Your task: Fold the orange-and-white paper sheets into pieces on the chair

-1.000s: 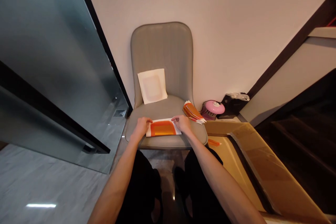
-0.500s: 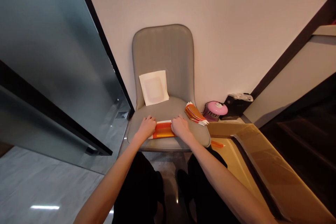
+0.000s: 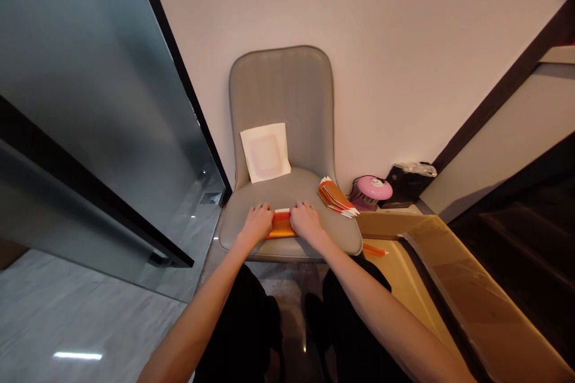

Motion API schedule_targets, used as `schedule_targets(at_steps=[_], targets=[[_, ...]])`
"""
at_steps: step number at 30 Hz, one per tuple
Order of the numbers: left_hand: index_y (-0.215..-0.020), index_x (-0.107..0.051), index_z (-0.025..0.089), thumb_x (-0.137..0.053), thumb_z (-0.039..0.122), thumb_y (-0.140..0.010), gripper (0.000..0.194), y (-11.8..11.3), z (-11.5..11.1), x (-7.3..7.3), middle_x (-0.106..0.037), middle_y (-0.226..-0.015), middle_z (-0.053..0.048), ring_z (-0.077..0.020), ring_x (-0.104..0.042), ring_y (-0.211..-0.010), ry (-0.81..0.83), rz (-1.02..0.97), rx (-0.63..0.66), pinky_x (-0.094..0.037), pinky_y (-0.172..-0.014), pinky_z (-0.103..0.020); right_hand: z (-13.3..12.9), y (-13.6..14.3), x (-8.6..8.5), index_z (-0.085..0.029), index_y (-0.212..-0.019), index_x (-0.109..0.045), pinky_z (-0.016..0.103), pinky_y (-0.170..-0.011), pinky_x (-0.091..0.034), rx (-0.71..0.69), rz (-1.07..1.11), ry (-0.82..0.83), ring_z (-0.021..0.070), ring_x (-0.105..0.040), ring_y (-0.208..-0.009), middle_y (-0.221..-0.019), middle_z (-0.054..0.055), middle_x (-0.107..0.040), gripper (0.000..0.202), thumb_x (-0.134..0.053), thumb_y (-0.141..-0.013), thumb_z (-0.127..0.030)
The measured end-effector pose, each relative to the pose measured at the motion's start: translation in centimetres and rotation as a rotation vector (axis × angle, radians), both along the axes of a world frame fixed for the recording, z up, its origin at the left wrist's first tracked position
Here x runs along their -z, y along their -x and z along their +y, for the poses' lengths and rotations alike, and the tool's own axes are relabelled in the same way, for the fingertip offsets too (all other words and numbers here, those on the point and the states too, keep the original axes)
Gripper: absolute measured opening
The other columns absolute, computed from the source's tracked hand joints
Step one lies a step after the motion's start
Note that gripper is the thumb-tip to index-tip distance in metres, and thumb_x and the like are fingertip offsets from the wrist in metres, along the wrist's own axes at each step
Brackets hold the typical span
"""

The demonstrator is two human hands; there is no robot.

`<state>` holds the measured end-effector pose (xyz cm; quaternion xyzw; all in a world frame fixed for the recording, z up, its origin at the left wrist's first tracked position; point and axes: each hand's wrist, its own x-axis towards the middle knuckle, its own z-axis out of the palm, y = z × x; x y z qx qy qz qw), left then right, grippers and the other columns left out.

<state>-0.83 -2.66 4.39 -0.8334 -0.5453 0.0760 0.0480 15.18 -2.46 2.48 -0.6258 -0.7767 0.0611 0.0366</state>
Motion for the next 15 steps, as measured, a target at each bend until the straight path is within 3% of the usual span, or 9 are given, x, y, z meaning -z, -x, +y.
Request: schedule_targets(at_steps=[6,15], targets=[[-0.111,-0.069,0.008,-0.036,0.007,-0.096,0.036,-0.8,0.2,0.7,-0.065,-0.114,-0.018,-0.0255,-0.059,-0.111,0.031,-0.068,-0.012,-0.048,-0.095,-0.036,0.8,1.0,0.0,-0.011,-0.110,-0.076,0.032,-0.085,-0.051,0.059,0.023,0.052,0.0257,-0.071,-0.102,-0.108,0.022,-0.073,0.035,-0.043,-0.098,-0.014],[-0.118,-0.068,0.015,-0.039,0.016,-0.099,0.035,-1.1,-0.1,1.2,-0.062,-0.116,-0.016,-0.0267,-0.058,-0.112,0.010,-0.087,-0.042,-0.048,-0.095,-0.040,0.8,2.0,0.2,-0.013,-0.111,-0.075,0.035,-0.090,-0.050,0.081,0.026,0.022,0.0257,-0.070,-0.105,-0.110,0.022,-0.073,0.039,-0.038,-0.099,-0.012]])
